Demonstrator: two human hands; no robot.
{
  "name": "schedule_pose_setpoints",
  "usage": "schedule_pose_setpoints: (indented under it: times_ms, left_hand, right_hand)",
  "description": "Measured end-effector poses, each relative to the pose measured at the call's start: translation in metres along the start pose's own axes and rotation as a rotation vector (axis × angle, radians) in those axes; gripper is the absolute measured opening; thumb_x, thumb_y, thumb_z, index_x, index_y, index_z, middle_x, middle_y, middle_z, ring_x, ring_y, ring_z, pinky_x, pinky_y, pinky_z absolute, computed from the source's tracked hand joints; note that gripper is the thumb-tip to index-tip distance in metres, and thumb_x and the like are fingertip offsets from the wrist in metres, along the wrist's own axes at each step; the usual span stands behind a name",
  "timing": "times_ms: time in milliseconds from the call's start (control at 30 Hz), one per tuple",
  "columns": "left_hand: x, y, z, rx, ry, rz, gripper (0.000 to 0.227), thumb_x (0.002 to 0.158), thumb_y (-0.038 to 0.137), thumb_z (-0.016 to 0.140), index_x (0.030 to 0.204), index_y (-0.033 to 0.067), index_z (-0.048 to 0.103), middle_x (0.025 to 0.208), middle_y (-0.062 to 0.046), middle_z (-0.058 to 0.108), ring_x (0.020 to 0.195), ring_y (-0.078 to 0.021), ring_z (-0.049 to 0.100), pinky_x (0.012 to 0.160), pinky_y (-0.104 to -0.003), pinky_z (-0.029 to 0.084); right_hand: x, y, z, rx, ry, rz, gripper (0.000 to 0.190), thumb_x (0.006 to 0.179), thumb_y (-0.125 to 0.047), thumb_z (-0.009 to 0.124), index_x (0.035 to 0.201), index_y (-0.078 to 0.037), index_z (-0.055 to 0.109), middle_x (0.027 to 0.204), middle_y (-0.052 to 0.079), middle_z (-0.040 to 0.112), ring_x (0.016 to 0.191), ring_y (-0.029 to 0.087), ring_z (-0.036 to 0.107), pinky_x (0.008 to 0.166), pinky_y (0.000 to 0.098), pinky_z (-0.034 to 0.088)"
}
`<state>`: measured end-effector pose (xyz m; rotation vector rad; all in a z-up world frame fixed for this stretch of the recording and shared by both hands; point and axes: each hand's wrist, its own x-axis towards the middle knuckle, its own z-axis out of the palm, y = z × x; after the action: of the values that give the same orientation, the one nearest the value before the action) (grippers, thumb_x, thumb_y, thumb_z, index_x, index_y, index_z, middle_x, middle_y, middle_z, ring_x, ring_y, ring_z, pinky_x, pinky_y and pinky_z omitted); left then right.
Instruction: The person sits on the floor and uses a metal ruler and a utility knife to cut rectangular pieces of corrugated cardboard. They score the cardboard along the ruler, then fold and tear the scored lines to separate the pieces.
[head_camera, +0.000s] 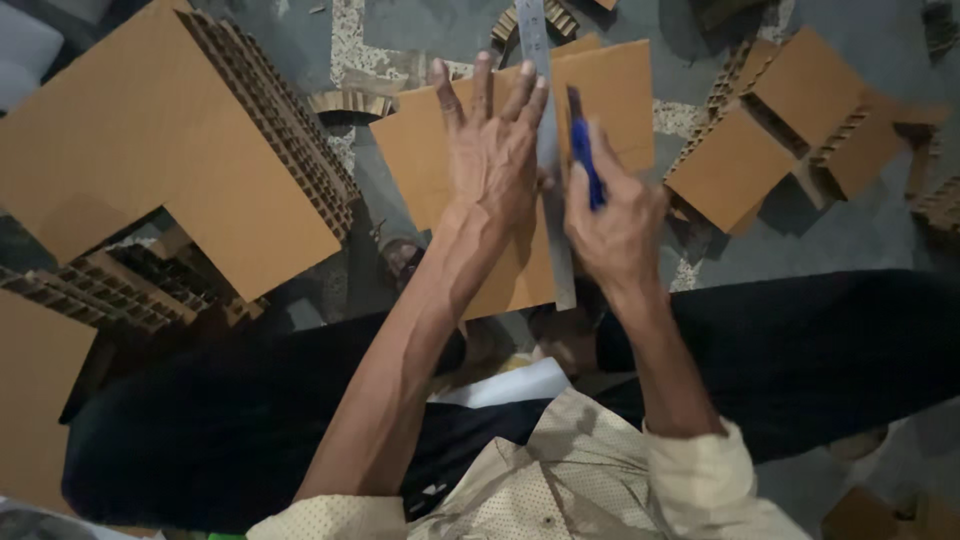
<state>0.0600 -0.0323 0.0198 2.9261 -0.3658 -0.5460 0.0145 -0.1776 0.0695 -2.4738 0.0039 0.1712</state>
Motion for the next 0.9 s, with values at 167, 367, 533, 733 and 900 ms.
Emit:
schedule_pose_setpoints:
  times_ms: [167,367,533,733,900]
  left_hand:
    - [0.000,-0.003,-0.003,-0.051,0.021,0.007,0.100,0.073,0.049,0.083,0.158,0.0202,0.038,0.166,0.000,0.034,0.155,-0.0417,0.015,0.116,-0.073,-0.011]
    - [-0.003,-0.003,-0.004,-0.037,0.035,0.010,0.097,0.075,0.043,0.081,0.159,0.0209,0.038,0.166,0.000,0.034,0.154,-0.0429,0.016,0.116,-0.073,-0.011]
    - [0.000,-0.002,-0.004,-0.014,0.002,-0.005,0.099,0.075,0.045,0.082,0.160,0.0236,0.036,0.167,0.002,0.032,0.154,-0.0429,0.015,0.116,-0.074,-0.010]
    - [0.002,0.000,0.001,0.057,-0.041,-0.006,0.108,0.072,0.056,0.082,0.162,0.0237,0.030,0.170,0.002,0.025,0.155,-0.0413,0.013,0.115,-0.074,-0.010]
    - [0.004,0.000,0.001,-0.003,-0.032,-0.034,0.110,0.069,0.059,0.082,0.160,0.0261,0.030,0.168,0.004,0.025,0.155,-0.0419,0.011,0.115,-0.075,-0.011]
  right_hand:
    - [0.026,0.013,0.016,-0.056,0.114,-0.297,0.039,0.104,-0.010,0.062,0.138,0.009,0.063,0.113,0.027,0.074,0.094,0.031,0.077,0.085,0.0362,0.063]
    - [0.041,0.012,0.015,-0.188,0.129,-0.413,0.038,0.100,-0.010,0.064,0.134,0.008,0.067,0.116,0.025,0.074,0.098,0.034,0.076,0.092,0.0393,0.061]
    - [0.064,0.001,0.004,-0.008,-0.137,-0.078,0.041,0.095,-0.012,0.062,0.132,0.003,0.069,0.097,0.026,0.073,0.080,0.031,0.075,0.076,0.0399,0.060]
    - [0.046,-0.001,-0.010,-0.043,-0.034,-0.286,0.034,0.094,-0.009,0.068,0.126,0.004,0.072,0.109,0.030,0.072,0.098,0.041,0.073,0.089,0.0445,0.058]
    - [-0.018,-0.007,-0.026,-0.052,-0.117,-0.082,0.036,0.093,-0.008,0.065,0.127,0.001,0.072,0.101,0.030,0.071,0.090,0.041,0.073,0.081,0.0446,0.057]
